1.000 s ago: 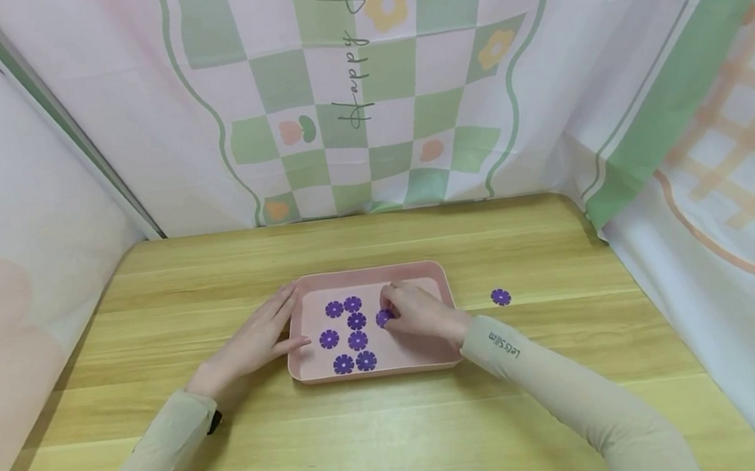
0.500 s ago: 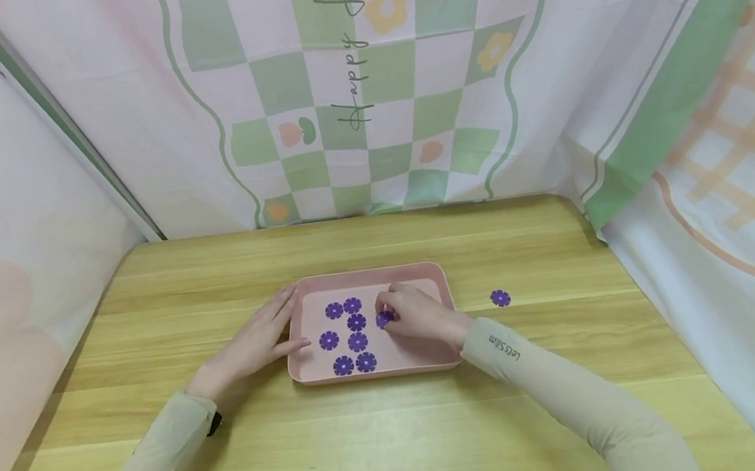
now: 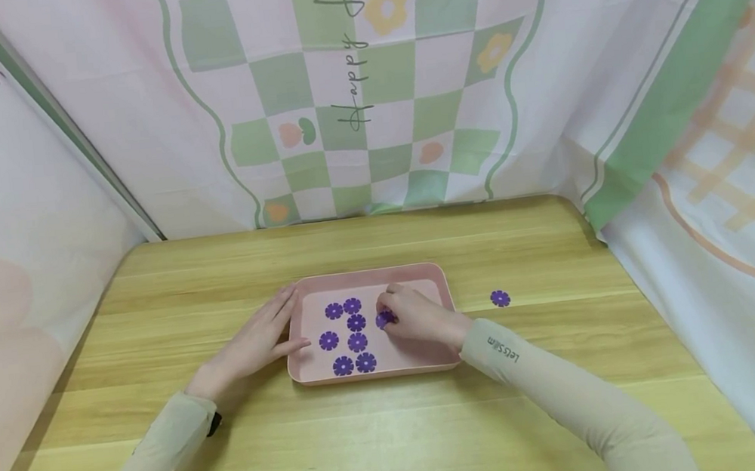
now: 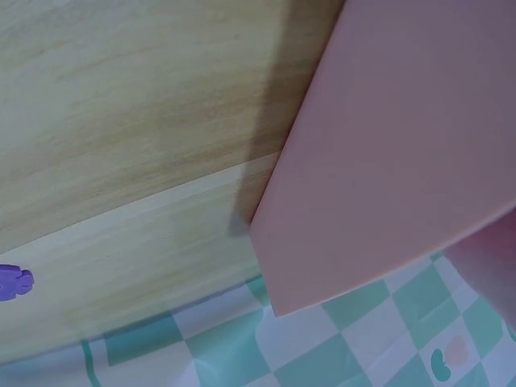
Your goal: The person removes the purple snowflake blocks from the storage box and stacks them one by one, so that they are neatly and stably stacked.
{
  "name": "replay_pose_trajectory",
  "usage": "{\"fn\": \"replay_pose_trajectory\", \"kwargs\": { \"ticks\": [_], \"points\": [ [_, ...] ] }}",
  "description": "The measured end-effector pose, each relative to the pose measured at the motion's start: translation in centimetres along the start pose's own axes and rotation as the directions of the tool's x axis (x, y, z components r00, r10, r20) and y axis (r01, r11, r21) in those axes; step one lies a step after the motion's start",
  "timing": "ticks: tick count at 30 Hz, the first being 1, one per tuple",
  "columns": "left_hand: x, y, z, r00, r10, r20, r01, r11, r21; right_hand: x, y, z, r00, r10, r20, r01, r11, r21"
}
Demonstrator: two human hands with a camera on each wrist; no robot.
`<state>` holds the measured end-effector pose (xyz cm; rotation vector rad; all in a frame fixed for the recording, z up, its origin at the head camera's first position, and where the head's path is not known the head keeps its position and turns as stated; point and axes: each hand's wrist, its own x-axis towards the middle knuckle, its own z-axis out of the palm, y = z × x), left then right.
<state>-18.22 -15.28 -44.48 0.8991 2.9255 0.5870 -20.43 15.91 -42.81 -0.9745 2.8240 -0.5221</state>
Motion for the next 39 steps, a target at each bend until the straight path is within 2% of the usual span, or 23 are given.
{"fn": "replay_pose_trajectory", "kwargs": {
  "ticks": [13,21,33,39],
  "points": [
    [0.01,-0.12,0.1,1.0,0.003,-0.005,-0.003,1.0,-0.004,0.09,0.01,-0.15,1.0,-0.001,0.014,0.001,1.0,0.001],
    [0.08,-0.12,0.06,1.0,0.008,-0.009,-0.008,1.0,-0.006,-0.03,-0.13,-0.31,0.999,-0.037,0.005,0.037,0.997,-0.062],
    [0.03,-0.04,0.03,1.0,0.014,-0.016,-0.014,1.0,-0.007,-0.5,0.09,-0.57,0.998,-0.059,-0.014,0.059,0.998,-0.025],
    [0.05,-0.08,0.11,1.0,0.014,-0.014,-0.014,1.0,-0.001,-0.68,0.31,-0.82,0.999,-0.036,-0.025,0.036,0.999,-0.027]
  ]
}}
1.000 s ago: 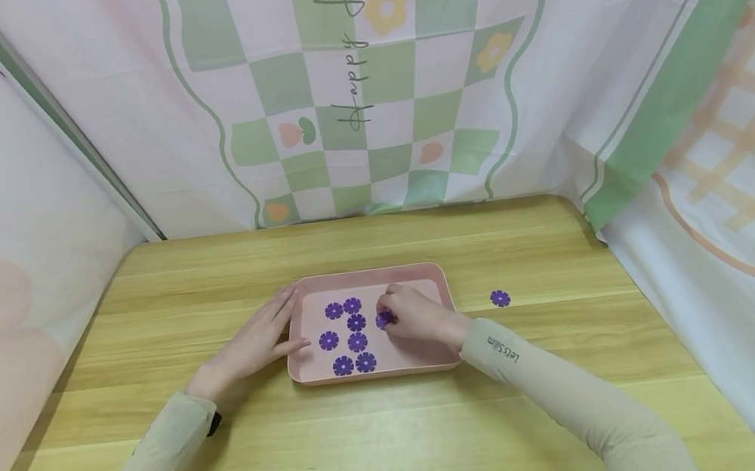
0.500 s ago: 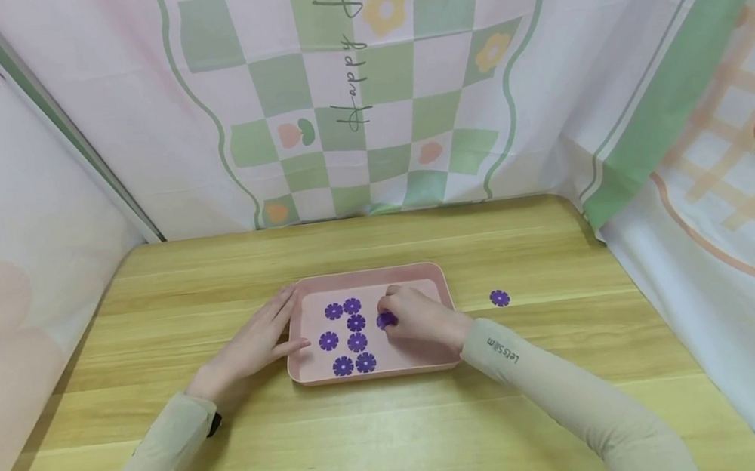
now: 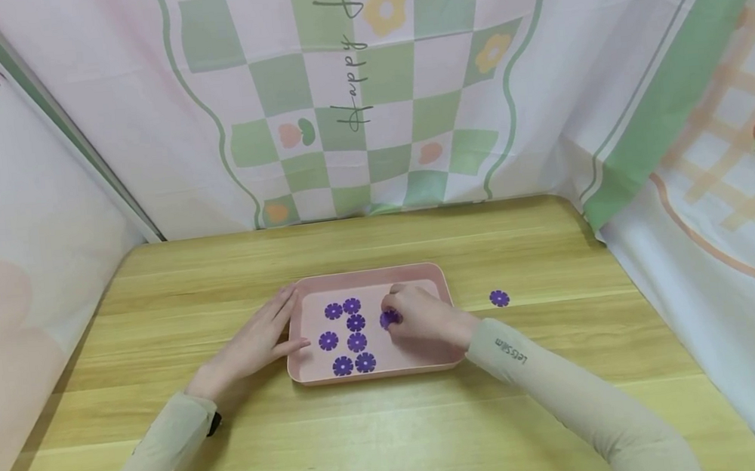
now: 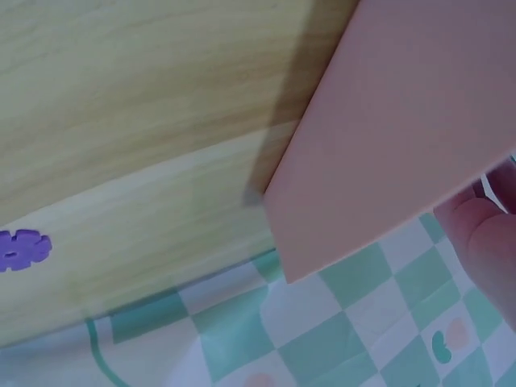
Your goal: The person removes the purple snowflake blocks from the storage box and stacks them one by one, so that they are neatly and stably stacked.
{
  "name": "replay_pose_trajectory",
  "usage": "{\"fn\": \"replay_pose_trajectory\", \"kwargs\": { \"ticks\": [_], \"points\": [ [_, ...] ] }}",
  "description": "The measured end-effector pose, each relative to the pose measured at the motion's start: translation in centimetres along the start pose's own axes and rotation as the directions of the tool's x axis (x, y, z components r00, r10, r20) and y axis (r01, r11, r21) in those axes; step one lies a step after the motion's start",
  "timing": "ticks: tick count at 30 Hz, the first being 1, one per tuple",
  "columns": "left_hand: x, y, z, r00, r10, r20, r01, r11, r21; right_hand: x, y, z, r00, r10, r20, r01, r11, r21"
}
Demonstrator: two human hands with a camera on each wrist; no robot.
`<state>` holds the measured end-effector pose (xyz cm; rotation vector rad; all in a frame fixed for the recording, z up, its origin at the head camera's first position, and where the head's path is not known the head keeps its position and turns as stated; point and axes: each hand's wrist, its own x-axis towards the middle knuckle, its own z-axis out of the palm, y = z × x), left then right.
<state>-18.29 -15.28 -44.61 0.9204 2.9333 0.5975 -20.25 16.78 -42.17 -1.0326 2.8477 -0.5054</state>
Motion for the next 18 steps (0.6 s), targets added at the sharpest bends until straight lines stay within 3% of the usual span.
{"fn": "replay_pose_trajectory", "kwargs": {
  "ticks": [8,13,18],
  "points": [
    [0.0,0.0,0.0,1.0,0.003,-0.004,-0.003,1.0,0.009,-0.2,0.6,-1.0,0.999,-0.012,-0.034,0.015,0.998,0.067],
    [0.0,0.1,0.0,1.0,-0.002,0.0,0.002,1.0,0.01,-0.3,1.2,-1.8,0.993,-0.062,-0.1,0.064,0.998,0.016],
    [0.1,0.2,0.0,1.0,-0.002,-0.002,0.002,1.0,0.001,-0.6,1.7,-2.6,0.995,-0.037,-0.095,0.038,0.999,0.014]
  ]
}}
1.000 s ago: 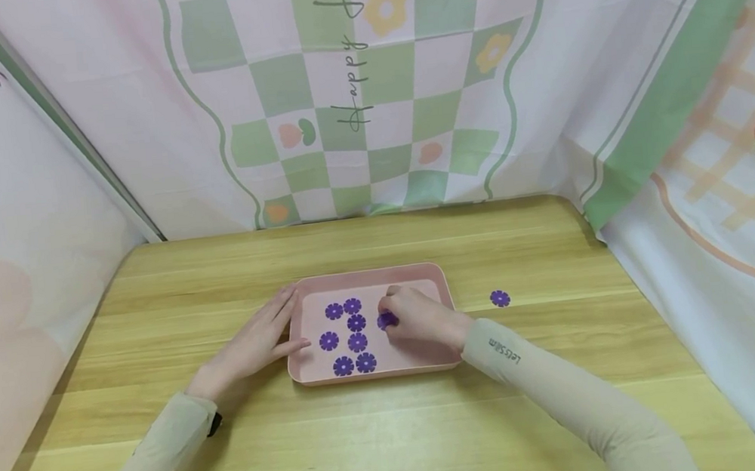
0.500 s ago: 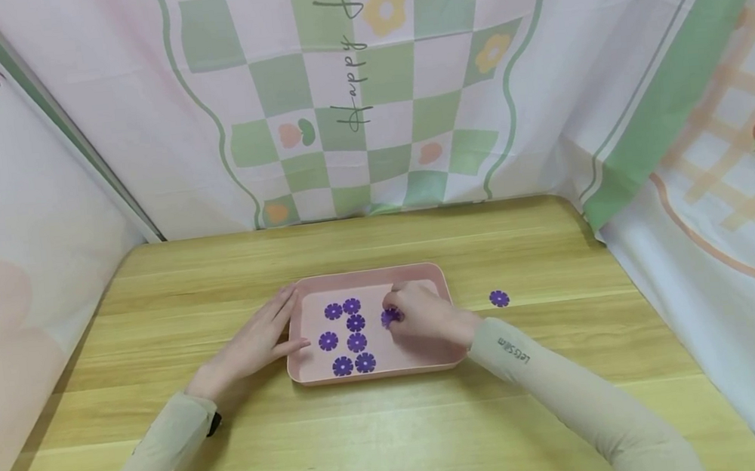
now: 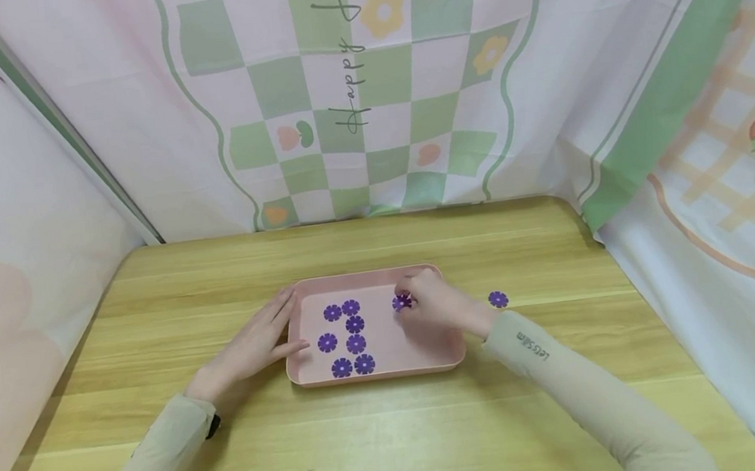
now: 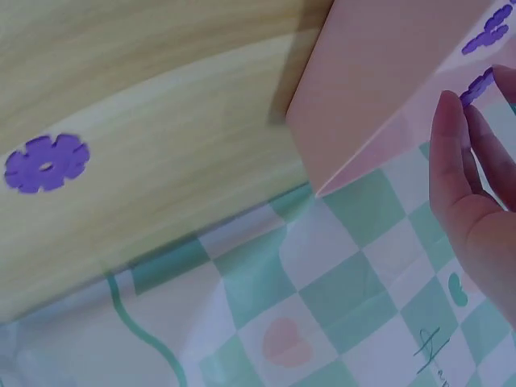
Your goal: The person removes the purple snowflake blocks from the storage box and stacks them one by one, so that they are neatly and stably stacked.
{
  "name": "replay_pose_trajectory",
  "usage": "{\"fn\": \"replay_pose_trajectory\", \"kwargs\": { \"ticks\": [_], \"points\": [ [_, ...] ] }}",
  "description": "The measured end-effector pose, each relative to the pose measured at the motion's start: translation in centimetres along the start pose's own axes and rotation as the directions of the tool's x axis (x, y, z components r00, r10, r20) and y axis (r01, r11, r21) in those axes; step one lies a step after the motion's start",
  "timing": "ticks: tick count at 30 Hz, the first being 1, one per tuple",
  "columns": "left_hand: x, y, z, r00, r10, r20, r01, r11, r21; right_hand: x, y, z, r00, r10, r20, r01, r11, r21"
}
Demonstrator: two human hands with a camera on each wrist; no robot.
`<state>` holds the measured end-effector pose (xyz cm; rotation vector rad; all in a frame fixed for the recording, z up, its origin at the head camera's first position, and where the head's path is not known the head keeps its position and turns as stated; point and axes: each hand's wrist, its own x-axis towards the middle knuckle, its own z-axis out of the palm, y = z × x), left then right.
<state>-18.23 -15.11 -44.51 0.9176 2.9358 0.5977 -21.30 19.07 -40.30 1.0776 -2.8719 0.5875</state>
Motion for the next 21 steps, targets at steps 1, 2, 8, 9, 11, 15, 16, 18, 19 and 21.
{"fn": "replay_pose_trajectory", "kwargs": {
  "ticks": [1,2,8,9,11,15,16,18,19,21],
  "points": [
    [0.0,0.0,0.0,1.0,0.001,-0.001,-0.001,1.0,-0.002,-0.1,0.1,-0.1,1.0,0.014,0.009,-0.014,1.0,0.006],
    [0.0,0.0,0.0,1.0,0.002,-0.002,-0.002,1.0,-0.005,-0.1,0.2,-0.3,0.999,0.027,0.02,-0.027,1.0,0.013],
    [-0.1,-0.1,0.1,1.0,-0.003,-0.005,0.003,1.0,-0.002,-0.6,1.0,-1.2,0.998,0.053,0.03,-0.055,0.997,0.048],
    [-0.1,-0.1,0.1,1.0,-0.006,-0.004,0.006,1.0,-0.001,-0.6,1.1,-1.3,0.999,0.048,0.02,-0.049,0.998,0.044],
    [-0.1,-0.1,0.1,1.0,-0.012,-0.001,0.012,1.0,-0.006,-0.8,1.4,-1.6,0.999,0.04,0.001,-0.04,0.998,0.038],
    [-0.1,-0.1,0.1,1.0,-0.014,0.003,0.014,1.0,-0.007,-1.3,1.9,-2.1,0.999,0.047,-0.025,-0.046,0.998,0.043],
    [-0.1,-0.1,0.1,1.0,-0.014,0.004,0.014,1.0,-0.006,-1.5,2.0,-2.2,0.998,0.052,-0.03,-0.051,0.998,0.046],
    [-0.1,-0.1,0.1,1.0,-0.012,0.004,0.012,1.0,-0.002,-1.8,2.3,-2.4,0.997,0.065,-0.036,-0.063,0.997,0.054],
    [-0.1,-0.1,0.1,1.0,-0.012,0.006,0.012,1.0,-0.001,-2.0,2.4,-2.5,0.997,0.069,-0.04,-0.067,0.996,0.055],
    [-0.1,-0.1,0.2,1.0,-0.009,0.003,0.009,1.0,-0.001,-2.3,2.6,-2.7,0.996,0.078,-0.048,-0.076,0.996,0.049]
  ]
}}
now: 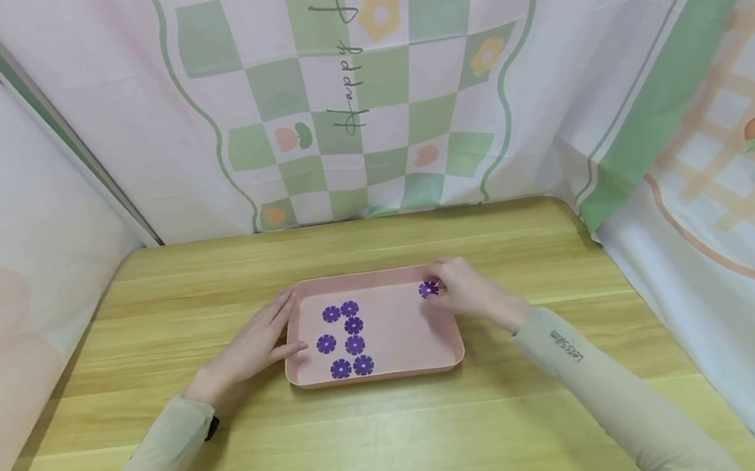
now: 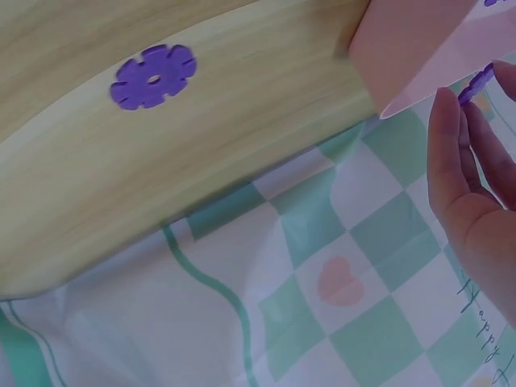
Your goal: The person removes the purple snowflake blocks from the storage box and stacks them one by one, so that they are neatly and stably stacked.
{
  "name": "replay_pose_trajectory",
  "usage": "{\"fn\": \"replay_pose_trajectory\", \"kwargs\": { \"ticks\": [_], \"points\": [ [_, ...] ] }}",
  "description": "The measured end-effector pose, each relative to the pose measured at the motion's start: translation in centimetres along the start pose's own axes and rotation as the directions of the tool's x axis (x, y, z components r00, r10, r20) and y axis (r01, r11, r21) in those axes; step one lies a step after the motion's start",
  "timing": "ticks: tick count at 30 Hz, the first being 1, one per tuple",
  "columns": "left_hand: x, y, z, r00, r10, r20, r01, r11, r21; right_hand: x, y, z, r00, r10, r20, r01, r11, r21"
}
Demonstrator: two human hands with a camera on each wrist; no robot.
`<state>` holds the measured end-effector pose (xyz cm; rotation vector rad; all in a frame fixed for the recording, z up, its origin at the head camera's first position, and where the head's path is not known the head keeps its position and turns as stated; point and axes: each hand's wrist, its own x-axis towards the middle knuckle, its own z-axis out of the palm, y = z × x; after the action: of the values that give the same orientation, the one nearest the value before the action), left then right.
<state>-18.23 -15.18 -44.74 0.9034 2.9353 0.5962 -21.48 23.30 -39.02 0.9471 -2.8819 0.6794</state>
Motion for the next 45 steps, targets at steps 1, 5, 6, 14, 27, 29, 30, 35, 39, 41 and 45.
{"fn": "replay_pose_trajectory", "kwargs": {
  "ticks": [1,5,6,14,27,29,30,35,39,41,45],
  "points": [
    [0.0,-0.1,0.1,1.0,0.001,-0.002,-0.001,1.0,-0.001,-0.2,0.1,-0.1,1.0,0.0,-0.006,0.0,1.0,-0.001],
    [0.0,-0.3,0.3,1.0,0.002,-0.006,-0.002,1.0,-0.005,-0.8,0.8,-0.4,1.0,0.001,-0.029,-0.002,1.0,-0.009],
    [0.0,-0.3,0.3,1.0,0.004,-0.007,-0.004,1.0,-0.005,-0.9,1.0,-0.4,0.999,0.0,-0.035,0.0,1.0,-0.011],
    [0.0,-0.1,0.1,1.0,0.007,-0.011,-0.007,1.0,-0.023,-1.8,2.3,-0.9,0.996,-0.012,-0.085,0.009,0.999,-0.041],
    [0.1,-0.1,0.0,1.0,0.01,-0.004,-0.01,1.0,-0.009,-3.2,4.0,-1.3,0.993,0.077,-0.084,-0.081,0.996,-0.033],
    [0.1,-0.1,0.0,1.0,0.013,-0.006,-0.013,1.0,-0.008,-3.4,4.1,-1.3,0.993,0.089,-0.083,-0.092,0.995,-0.032],
    [0.1,0.0,0.0,1.0,0.013,-0.007,-0.013,1.0,-0.01,-3.6,4.2,-1.3,0.992,0.093,-0.081,-0.095,0.995,-0.029],
    [0.1,0.0,0.0,1.0,0.012,-0.002,-0.013,1.0,-0.009,-4.1,4.7,-1.2,0.99,0.114,-0.081,-0.116,0.993,-0.014],
    [0.1,-0.1,0.0,1.0,0.017,-0.005,-0.017,1.0,-0.004,-4.5,5.4,-1.0,0.987,0.134,-0.089,-0.136,0.991,-0.012],
    [0.1,0.0,-0.1,1.0,0.015,-0.005,-0.015,1.0,-0.006,-4.7,5.7,-0.9,0.986,0.144,-0.09,-0.146,0.989,-0.016],
    [0.0,0.0,-0.1,1.0,0.011,-0.003,-0.011,1.0,-0.007,-5.2,6.2,-0.7,0.982,0.173,-0.082,-0.175,0.984,-0.028]
  ]
}}
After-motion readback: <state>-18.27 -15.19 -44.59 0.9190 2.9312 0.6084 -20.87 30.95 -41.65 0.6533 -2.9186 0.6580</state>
